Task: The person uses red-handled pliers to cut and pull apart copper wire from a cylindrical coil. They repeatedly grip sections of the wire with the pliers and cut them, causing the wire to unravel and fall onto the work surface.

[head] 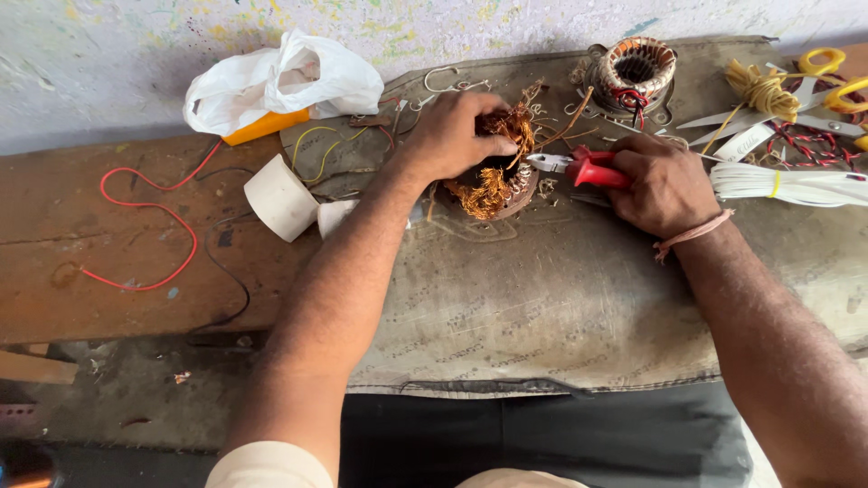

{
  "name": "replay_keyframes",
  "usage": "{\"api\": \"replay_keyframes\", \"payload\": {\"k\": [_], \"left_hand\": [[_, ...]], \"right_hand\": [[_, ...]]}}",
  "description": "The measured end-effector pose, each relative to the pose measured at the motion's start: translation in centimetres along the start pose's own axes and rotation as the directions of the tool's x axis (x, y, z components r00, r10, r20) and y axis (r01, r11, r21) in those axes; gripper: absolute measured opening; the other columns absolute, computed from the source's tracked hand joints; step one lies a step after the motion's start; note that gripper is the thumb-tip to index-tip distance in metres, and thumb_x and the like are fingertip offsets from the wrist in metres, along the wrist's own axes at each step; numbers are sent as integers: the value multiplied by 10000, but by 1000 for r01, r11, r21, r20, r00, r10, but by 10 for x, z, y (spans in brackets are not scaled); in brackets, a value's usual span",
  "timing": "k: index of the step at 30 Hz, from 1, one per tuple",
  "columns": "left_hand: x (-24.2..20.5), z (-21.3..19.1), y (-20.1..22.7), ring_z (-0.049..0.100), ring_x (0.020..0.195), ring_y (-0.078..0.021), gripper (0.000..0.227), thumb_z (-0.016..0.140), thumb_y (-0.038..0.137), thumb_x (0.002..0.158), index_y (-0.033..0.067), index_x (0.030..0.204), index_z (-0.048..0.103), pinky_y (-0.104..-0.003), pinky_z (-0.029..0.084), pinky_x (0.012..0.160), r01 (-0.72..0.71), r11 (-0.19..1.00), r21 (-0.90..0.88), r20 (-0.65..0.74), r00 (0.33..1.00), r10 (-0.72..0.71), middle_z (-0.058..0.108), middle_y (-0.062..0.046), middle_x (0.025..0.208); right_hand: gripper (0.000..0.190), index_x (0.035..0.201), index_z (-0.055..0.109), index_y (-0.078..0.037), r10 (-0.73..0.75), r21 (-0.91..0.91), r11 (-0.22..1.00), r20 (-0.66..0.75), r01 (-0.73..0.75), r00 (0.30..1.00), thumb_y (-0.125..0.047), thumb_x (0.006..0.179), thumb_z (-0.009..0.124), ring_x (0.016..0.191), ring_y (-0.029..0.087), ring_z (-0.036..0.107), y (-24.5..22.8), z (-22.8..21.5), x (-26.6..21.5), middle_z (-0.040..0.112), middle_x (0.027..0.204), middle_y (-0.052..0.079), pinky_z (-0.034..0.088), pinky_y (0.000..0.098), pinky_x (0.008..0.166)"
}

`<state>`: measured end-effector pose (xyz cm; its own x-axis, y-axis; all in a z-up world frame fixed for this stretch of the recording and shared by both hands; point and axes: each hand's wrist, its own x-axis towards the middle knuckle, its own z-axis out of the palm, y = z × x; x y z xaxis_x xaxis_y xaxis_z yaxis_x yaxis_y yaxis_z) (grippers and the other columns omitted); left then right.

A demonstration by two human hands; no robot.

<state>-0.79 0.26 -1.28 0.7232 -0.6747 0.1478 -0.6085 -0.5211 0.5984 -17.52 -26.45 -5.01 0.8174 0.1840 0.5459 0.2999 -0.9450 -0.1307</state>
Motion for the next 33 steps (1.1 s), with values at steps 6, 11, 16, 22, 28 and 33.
{"api": "replay_keyframes", "payload": {"k": [6, 11, 16, 22, 28, 33], "left_hand": [[5, 1, -2, 631, 1244, -267, 680, 847, 465, 794, 92, 1324, 638, -481, 432, 1107, -79, 996, 48, -58, 995, 81, 686, -112, 1323], [11, 2, -8, 668, 1199, -258, 645, 842, 460, 787, 76, 1278, 673, -469, 478, 1072, -109, 992, 57, -52, 992, 112, 715, -116, 1272], [15, 4, -12, 695, 1151, -261, 627, 851, 432, 783, 57, 1257, 681, -446, 517, 1032, -169, 986, 13, -67, 983, 169, 724, -135, 1237], [13, 6, -13, 710, 1151, -248, 575, 807, 431, 818, 47, 1229, 683, -442, 537, 1045, -165, 986, -20, -25, 986, 165, 734, -138, 1233], [12, 8, -15, 668, 1152, -316, 627, 835, 432, 809, -3, 1224, 658, -483, 503, 1005, -295, 954, 59, -114, 947, 300, 701, -200, 1222], [13, 6, -11, 718, 1063, -277, 556, 857, 440, 799, 41, 1150, 695, -466, 546, 959, -321, 946, 41, -121, 938, 324, 749, -155, 1133]], "right_hand": [[327, 1033, 708, -56, -31, -128, 991, 49, 37, 998, -194, 740, 755, 1096, 367, 638, -3, -3, 2, 675, 1204, 137, 511, 487, 954], [307, 1043, 674, -38, 25, -243, 970, 133, 9, 991, -191, 785, 737, 1140, 346, 630, -19, -11, 3, 657, 1197, 141, 491, 472, 1014], [328, 1014, 677, -17, 134, -323, 945, 229, -54, 964, -249, 785, 717, 1075, 355, 645, -49, -32, 9, 668, 1145, 171, 495, 500, 942], [331, 1188, 677, -102, 443, -470, 868, 588, -160, 677, -350, 985, 592, 963, 297, 725, -77, -57, 37, 699, 1070, 127, 565, 525, 919], [408, 1245, 666, -176, 398, -414, 899, 631, -145, 665, -415, 915, 651, 1148, 375, 606, -102, -61, 52, 654, 1130, 172, 506, 602, 948], [441, 1368, 617, -200, 460, -445, 877, 673, -179, 579, -380, 965, 609, 1138, 393, 620, -114, -65, 63, 630, 1169, 218, 530, 605, 915]]}}
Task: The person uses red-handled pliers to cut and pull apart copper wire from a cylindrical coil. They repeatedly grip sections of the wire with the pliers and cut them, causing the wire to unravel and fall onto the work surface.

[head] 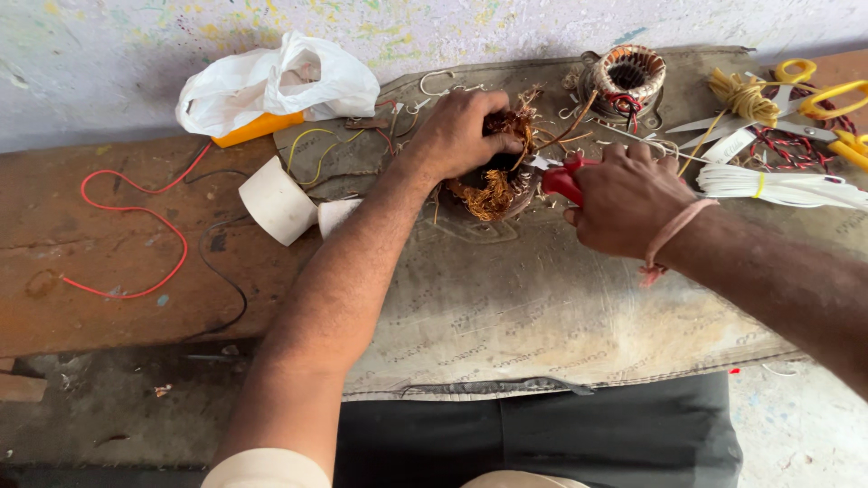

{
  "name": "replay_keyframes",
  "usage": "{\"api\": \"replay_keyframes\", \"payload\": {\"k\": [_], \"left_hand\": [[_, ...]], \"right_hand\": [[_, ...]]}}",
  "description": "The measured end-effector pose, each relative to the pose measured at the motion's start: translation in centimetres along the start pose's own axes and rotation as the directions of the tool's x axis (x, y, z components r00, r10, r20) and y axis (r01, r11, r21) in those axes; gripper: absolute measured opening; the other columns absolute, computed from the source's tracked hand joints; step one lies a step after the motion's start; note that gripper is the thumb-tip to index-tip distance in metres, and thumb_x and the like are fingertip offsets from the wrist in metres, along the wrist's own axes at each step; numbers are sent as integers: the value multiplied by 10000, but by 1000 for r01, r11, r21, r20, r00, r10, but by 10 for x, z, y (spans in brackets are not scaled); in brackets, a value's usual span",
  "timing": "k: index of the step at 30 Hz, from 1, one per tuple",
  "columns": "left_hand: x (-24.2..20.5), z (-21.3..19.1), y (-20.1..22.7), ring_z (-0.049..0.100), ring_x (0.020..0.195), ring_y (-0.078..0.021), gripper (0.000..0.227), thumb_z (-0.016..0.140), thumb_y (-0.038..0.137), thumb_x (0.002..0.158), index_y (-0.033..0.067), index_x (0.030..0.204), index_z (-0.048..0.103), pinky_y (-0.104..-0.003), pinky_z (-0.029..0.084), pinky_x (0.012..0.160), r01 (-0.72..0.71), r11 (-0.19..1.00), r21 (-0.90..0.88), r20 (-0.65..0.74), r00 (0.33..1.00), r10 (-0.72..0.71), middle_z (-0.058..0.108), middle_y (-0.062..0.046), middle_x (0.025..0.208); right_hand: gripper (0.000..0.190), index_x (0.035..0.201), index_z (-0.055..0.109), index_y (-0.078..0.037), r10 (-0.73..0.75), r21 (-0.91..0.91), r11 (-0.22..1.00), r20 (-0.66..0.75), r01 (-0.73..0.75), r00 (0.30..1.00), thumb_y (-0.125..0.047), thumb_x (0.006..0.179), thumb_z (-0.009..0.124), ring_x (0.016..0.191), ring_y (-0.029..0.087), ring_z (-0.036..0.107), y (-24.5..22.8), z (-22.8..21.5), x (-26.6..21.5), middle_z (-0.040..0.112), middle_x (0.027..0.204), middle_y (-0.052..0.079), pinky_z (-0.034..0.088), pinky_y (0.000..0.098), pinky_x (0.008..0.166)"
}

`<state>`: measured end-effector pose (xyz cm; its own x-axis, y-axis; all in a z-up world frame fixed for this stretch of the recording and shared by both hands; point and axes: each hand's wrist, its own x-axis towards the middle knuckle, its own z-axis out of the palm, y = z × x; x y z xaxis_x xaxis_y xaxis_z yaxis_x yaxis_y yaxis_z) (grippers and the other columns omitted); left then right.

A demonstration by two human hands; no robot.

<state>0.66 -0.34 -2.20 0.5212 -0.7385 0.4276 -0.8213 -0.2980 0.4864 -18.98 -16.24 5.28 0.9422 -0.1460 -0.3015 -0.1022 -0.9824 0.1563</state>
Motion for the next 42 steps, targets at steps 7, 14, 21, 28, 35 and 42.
{"api": "replay_keyframes", "payload": {"k": [7, 14, 21, 28, 35, 42], "left_hand": [[-1, -9, 9, 735, 844, -194, 398, 867, 427, 795, 87, 937, 716, -429, 571, 807, 111, 994, 8, 64, 992, -112, 783, -43, 901], [-3, -6, 4, 695, 1000, -232, 474, 881, 423, 768, 99, 1077, 724, -481, 511, 914, 71, 997, -28, -10, 997, -72, 753, -89, 1065], [-3, -5, 5, 696, 1089, -255, 535, 865, 448, 770, 87, 1138, 721, -498, 497, 994, 126, 992, -19, 31, 992, -125, 747, -107, 1152], [-4, -9, 9, 738, 987, -218, 433, 863, 435, 771, 106, 1029, 751, -468, 553, 915, 141, 990, -9, 36, 989, -140, 786, -67, 1040], [-3, -13, 12, 747, 968, -213, 426, 869, 432, 770, 102, 1015, 754, -437, 569, 898, 130, 991, -10, 20, 991, -130, 790, -73, 1023], [-3, -6, 7, 699, 1084, -270, 586, 882, 451, 738, 73, 1156, 724, -486, 489, 986, 183, 983, 28, 12, 983, -184, 744, -117, 1163]], "right_hand": [[449, 1378, 591, -140, -68, 33, 997, -7, 68, 998, -354, 983, 586, 946, 323, 706, 1, 2, 7, 677, 1039, 190, 623, 488, 774], [545, 1335, 470, -23, -93, 80, 992, -77, 99, 993, -417, 984, 604, 647, 266, 699, 34, 12, 20, 699, 863, 157, 605, 400, 601], [398, 1138, 553, -29, -75, 194, 978, -36, 80, 997, -384, 965, 600, 589, 327, 735, 52, 28, 52, 728, 778, 175, 625, 453, 618], [331, 1120, 589, -70, -135, 137, 979, -110, 149, 985, -263, 858, 649, 775, 360, 757, 70, 43, 72, 748, 838, 192, 607, 489, 756], [397, 1197, 554, -86, -91, 106, 988, -175, 110, 980, -300, 880, 661, 803, 404, 761, 71, 55, 74, 744, 885, 216, 607, 502, 775], [515, 1188, 577, -76, -180, 138, 956, -416, 258, 891, -300, 763, 762, 770, 416, 712, 70, 77, 74, 714, 894, 223, 573, 525, 675]]}}
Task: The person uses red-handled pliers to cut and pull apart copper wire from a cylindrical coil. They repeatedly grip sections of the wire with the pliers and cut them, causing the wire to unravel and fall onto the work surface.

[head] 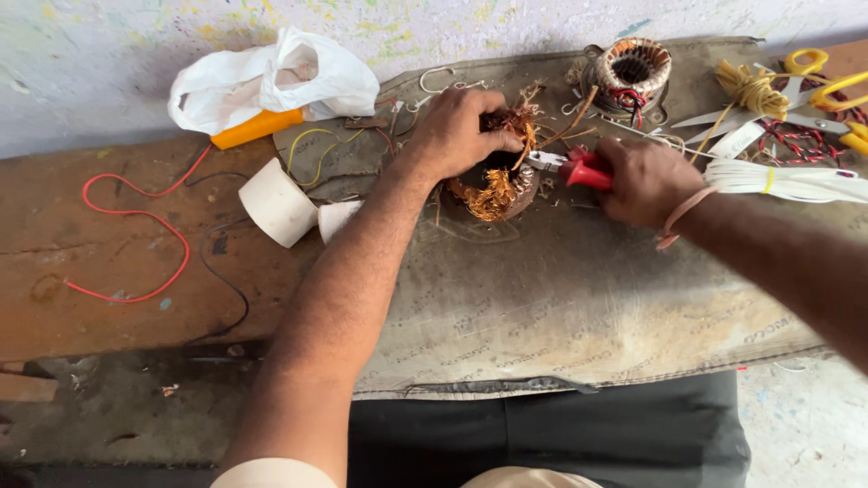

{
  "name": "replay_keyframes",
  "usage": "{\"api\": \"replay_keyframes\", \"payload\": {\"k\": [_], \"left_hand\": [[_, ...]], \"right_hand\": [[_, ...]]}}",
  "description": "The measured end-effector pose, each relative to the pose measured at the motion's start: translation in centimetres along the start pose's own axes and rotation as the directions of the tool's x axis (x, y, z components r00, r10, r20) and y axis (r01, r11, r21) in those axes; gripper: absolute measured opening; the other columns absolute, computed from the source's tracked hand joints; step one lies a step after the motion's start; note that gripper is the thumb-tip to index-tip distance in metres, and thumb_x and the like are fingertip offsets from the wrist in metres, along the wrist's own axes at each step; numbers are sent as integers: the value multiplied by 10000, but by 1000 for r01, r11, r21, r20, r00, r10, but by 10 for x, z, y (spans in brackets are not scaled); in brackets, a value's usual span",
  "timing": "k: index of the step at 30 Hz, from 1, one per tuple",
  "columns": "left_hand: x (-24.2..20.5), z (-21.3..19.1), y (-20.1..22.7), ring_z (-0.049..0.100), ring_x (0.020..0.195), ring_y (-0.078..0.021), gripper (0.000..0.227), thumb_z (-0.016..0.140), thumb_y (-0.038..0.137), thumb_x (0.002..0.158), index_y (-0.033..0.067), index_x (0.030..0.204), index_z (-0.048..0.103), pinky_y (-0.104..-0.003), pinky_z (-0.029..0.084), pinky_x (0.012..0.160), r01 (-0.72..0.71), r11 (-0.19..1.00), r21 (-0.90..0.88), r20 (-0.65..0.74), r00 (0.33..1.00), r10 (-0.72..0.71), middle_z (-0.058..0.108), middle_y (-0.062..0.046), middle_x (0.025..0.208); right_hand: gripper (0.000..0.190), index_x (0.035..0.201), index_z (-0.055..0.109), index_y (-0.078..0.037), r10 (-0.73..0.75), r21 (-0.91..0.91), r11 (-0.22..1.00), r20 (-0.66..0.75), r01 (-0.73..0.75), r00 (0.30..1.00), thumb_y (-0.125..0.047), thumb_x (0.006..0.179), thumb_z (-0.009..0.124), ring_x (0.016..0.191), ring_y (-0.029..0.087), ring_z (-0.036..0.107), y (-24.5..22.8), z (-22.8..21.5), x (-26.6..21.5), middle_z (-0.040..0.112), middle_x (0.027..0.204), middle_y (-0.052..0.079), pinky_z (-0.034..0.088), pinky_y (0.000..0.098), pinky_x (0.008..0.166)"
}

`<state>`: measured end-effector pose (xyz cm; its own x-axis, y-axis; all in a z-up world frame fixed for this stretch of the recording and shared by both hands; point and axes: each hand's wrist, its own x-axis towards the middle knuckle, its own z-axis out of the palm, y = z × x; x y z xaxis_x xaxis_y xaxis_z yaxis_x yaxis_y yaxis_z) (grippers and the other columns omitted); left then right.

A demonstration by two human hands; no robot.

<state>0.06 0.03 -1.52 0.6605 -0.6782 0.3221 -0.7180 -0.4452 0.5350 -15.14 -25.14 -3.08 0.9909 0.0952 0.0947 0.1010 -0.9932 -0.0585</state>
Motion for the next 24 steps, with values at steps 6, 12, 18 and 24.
{"api": "replay_keyframes", "payload": {"k": [6, 12, 18, 24], "left_hand": [[0, 5, -11, 652, 1210, -281, 632, 867, 453, 813, 53, 1264, 679, -486, 469, 1056, -9, 999, -52, 20, 1000, 10, 701, -146, 1283], [-4, -4, -1, 668, 1159, -272, 759, 911, 607, 670, 89, 1190, 717, -470, 482, 1048, -18, 998, 55, 84, 996, 13, 737, -111, 1203], [2, 0, 15, 669, 1084, -291, 963, 934, 692, 600, 38, 1240, 634, -493, 503, 976, -126, 985, 122, 24, 992, 124, 717, -156, 1156], [10, 3, 23, 698, 964, -226, 665, 908, 663, 652, 106, 958, 712, -441, 555, 903, -105, 977, 188, 23, 994, 103, 744, -64, 940]], "right_hand": [[238, 1129, 604, -30, 120, 490, 862, -448, 131, 886, -121, 909, 618, 867, 354, 731, 1, 9, -23, 702, 958, 191, 562, 435, 769], [278, 1093, 575, 8, 103, 387, 915, -501, 116, 859, -151, 939, 745, 827, 429, 677, -6, 7, -29, 661, 901, 238, 531, 459, 741], [276, 1117, 588, 7, 95, 314, 940, -620, 136, 778, -137, 946, 750, 906, 442, 685, -12, 5, -34, 669, 954, 221, 544, 486, 793], [360, 1134, 619, -17, 45, 210, 974, -550, 85, 834, -170, 845, 770, 863, 439, 673, -15, 4, -35, 666, 987, 209, 533, 511, 730]]}}
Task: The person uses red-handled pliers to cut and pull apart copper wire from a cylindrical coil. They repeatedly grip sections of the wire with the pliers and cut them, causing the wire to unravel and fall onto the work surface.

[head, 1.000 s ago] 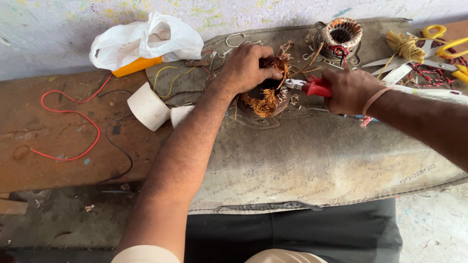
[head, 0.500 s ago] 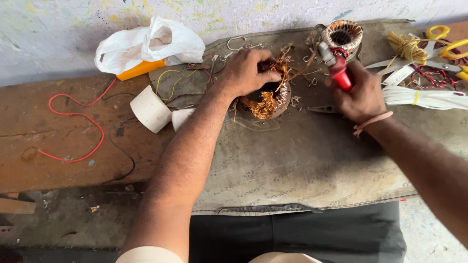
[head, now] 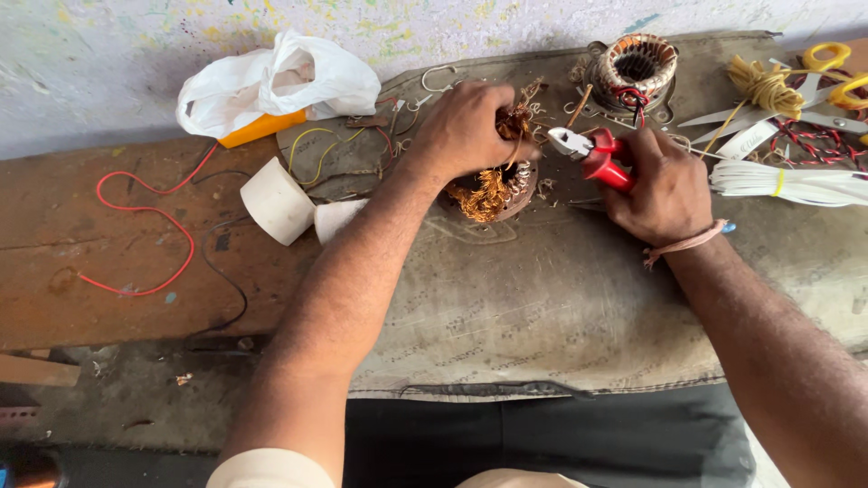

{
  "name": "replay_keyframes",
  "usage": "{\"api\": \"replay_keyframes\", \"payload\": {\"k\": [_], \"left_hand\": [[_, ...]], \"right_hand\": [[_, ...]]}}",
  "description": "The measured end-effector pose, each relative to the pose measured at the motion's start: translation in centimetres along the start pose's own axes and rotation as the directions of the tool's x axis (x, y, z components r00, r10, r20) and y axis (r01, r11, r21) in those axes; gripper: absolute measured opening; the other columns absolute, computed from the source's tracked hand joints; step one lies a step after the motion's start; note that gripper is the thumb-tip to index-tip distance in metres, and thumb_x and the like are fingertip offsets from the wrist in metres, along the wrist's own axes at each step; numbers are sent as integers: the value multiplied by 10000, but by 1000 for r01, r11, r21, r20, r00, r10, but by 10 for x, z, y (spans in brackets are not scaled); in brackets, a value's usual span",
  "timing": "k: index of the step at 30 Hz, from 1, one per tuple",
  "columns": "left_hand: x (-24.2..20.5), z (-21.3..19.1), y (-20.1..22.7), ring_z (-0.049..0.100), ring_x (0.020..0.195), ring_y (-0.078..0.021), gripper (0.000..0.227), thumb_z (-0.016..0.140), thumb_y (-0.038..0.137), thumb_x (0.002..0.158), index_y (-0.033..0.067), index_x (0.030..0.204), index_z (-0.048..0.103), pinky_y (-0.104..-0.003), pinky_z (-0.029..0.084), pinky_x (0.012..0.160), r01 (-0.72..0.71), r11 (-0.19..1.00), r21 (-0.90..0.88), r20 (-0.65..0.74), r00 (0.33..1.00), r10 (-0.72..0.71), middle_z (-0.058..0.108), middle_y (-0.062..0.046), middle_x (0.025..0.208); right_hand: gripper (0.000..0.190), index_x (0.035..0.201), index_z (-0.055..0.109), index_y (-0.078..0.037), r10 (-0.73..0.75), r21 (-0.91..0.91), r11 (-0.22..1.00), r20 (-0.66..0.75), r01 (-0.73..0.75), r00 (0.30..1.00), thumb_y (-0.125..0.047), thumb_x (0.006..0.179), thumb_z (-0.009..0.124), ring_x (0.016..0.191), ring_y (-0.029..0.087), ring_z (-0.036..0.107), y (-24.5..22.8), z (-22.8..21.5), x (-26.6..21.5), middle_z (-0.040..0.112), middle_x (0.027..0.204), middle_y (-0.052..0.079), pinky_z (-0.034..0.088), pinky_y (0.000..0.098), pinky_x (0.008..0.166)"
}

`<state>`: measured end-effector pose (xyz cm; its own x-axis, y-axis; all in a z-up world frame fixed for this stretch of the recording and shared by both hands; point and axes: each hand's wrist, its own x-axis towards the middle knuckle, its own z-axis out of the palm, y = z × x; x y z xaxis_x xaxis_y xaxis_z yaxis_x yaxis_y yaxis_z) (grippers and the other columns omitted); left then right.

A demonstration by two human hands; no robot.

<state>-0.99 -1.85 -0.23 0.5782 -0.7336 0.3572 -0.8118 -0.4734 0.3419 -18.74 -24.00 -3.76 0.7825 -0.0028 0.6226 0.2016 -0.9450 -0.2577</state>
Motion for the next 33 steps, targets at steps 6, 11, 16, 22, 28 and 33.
{"api": "replay_keyframes", "payload": {"k": [6, 11, 16, 22, 28, 33], "left_hand": [[10, 6, -8, 721, 821, -180, 549, 774, 640, 869, 108, 1003, 752, -406, 579, 869, 175, 984, 38, 66, 982, -178, 771, -71, 890], [19, 22, -16, 719, 821, -194, 604, 799, 544, 836, 17, 1109, 686, -428, 569, 786, 148, 984, -97, -54, 987, -154, 750, -109, 970], [28, 31, -18, 701, 788, -205, 466, 749, 433, 885, 46, 1138, 687, -410, 608, 786, 319, 943, -95, 55, 947, -315, 750, -97, 924], [27, 39, -17, 654, 627, -115, 459, 839, 388, 809, 16, 1044, 707, -370, 565, 646, 91, 996, -9, -213, 973, -91, 710, -39, 801], [25, 33, -11, 618, 575, -122, 239, 728, 311, 928, 95, 857, 653, -340, 595, 621, 249, 969, 4, -31, 968, -248, 647, -16, 659], [20, 29, -7, 629, 561, -95, 176, 713, 243, 917, 96, 860, 634, -366, 575, 633, 88, 996, -1, -151, 985, -87, 643, 17, 641]], "right_hand": [[359, 1078, 602, -24, 83, -10, 996, -1, -83, 997, -240, 907, 831, 880, 428, 675, 0, 0, 2, 666, 967, 182, 533, 507, 746], [418, 1144, 624, -39, 83, 6, 997, 44, -83, 996, -197, 799, 801, 912, 390, 715, 5, 0, -2, 715, 1033, 175, 559, 478, 777], [455, 1131, 582, -31, 112, 13, 993, 119, -114, 987, -233, 803, 823, 923, 394, 721, 10, 5, -5, 731, 1000, 181, 561, 476, 772], [413, 1080, 579, -35, 100, 25, 994, 110, -103, 989, -253, 834, 828, 899, 409, 717, 13, 9, -5, 724, 966, 182, 559, 490, 763], [386, 1083, 599, -41, 117, 13, 993, 141, -120, 983, -209, 802, 805, 899, 415, 718, 14, 7, -5, 731, 972, 175, 560, 498, 761], [396, 1092, 609, -42, 123, 14, 992, 138, -126, 983, -206, 792, 809, 904, 421, 717, 12, 6, -4, 733, 961, 185, 563, 501, 771]]}}
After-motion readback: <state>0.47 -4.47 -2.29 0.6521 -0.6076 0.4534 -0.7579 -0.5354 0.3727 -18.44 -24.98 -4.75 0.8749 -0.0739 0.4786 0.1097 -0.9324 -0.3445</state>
